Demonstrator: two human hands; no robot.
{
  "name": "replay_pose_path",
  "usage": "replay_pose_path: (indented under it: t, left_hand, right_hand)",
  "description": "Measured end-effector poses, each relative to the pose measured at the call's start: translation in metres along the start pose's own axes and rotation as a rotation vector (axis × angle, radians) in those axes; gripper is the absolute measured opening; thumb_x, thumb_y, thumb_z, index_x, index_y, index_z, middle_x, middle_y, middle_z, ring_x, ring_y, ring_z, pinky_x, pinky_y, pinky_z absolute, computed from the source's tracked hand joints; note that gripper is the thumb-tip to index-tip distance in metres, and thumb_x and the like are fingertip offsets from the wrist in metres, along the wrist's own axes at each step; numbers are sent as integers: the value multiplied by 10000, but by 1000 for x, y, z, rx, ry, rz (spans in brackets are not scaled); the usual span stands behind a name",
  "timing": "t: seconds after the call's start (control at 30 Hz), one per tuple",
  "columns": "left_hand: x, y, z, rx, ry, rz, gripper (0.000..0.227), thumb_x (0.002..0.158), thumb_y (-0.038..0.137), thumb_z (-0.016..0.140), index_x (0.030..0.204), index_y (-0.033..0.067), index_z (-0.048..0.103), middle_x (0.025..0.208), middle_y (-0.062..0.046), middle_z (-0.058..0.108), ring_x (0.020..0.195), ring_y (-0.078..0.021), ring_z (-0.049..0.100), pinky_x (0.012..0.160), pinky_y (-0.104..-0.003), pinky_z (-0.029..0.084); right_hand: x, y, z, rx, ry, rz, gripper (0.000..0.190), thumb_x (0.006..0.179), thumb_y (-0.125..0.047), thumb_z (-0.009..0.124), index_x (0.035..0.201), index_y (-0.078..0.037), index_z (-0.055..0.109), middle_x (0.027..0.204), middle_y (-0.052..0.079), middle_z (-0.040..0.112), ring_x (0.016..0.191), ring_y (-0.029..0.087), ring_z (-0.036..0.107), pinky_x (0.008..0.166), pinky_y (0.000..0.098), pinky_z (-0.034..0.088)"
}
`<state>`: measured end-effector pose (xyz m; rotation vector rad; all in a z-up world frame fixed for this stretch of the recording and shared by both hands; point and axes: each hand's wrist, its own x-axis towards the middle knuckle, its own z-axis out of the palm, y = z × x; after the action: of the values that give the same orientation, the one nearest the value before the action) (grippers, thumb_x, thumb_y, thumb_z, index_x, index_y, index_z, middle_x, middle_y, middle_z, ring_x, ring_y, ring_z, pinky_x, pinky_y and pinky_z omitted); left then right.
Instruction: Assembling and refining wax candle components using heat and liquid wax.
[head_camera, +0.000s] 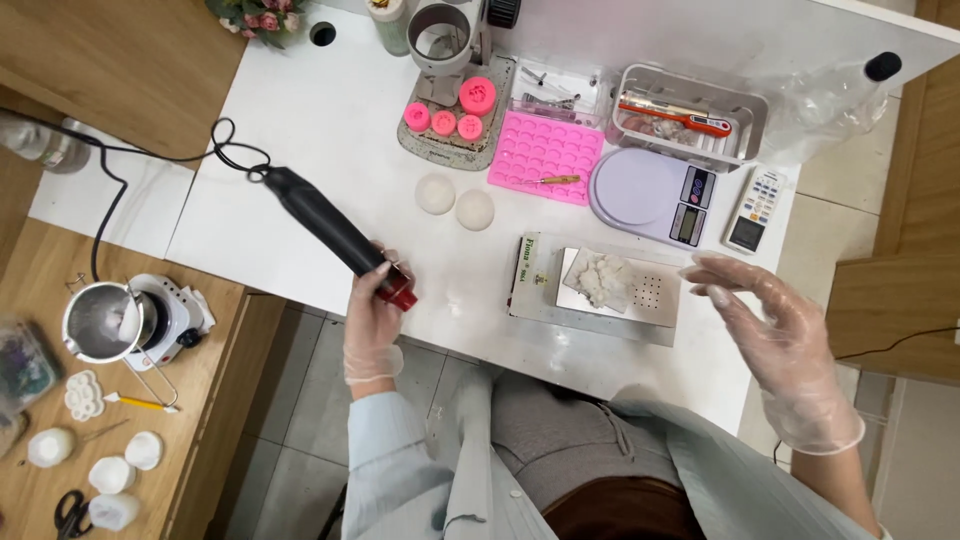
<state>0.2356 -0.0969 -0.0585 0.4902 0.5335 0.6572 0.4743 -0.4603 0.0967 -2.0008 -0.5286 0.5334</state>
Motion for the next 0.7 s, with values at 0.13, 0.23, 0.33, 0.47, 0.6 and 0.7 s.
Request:
replay_pose_path:
  t: [0.13, 0.23, 0.33, 0.47, 0.6, 0.7]
  left_hand:
    - [-67, -7, 83, 156, -82, 167, 416, 890, -50, 699, 1240, 112, 543, 1068, -48, 599, 1066, -232, 605, 992, -389, 507]
    - [-95, -36, 121, 174, -72, 285, 450, 900, -95, 693, 1229, 152, 511, 1098, -26, 593, 1129, -229, 598, 1046, -404, 493]
    - [-119, -74, 139, 131, -115, 356, 451, 972, -108, 664, 1283, 162, 480, 1169, -35, 578, 1205, -226, 573, 1094, -413, 467]
    - [-147, -111, 141, 627, -140, 300, 465, 1043, 67, 536, 1462, 181, 371, 1428, -40, 493, 1351, -189, 516, 1143, -389, 440]
    - [-149, -119, 131, 643, -111, 210, 469, 1032, 162, 521, 1478, 174, 375, 1454, -35, 502, 1359, -181, 518, 1142, -370, 449]
    - [-139, -131, 130, 495, -110, 153, 459, 1017, 195, 539, 1455, 161, 407, 1417, -33, 532, 1338, -187, 532, 1133, -363, 458]
  right_hand:
    - [11, -18, 28, 103, -162, -191, 398, 943, -110, 669, 1336, -56, 643, 1243, 115, 733, 1171, 214, 702, 1010, 366, 565]
    - [15, -45, 46, 111, -332, -670, 586, 930, -127, 756, 1461, -62, 518, 1421, 130, 632, 1319, 263, 644, 1148, 413, 536]
    - [2, -94, 62, -112, -318, -877, 783, 840, -282, 837, 1491, -69, 456, 1477, 131, 573, 1362, 332, 566, 1137, 461, 466]
    - [-13, -113, 95, -118, -275, -1102, 874, 871, -377, 857, 1556, -106, 387, 1535, 103, 495, 1368, 292, 556, 1174, 455, 447]
    - [-22, -96, 107, -71, -119, -1137, 724, 981, -317, 873, 1552, -168, 455, 1440, -2, 609, 1180, 153, 664, 955, 289, 563]
    - [-20, -98, 90, -184, -81, -1063, 678, 940, -251, 834, 1521, -184, 492, 1374, -11, 634, 1052, 165, 682, 907, 312, 571]
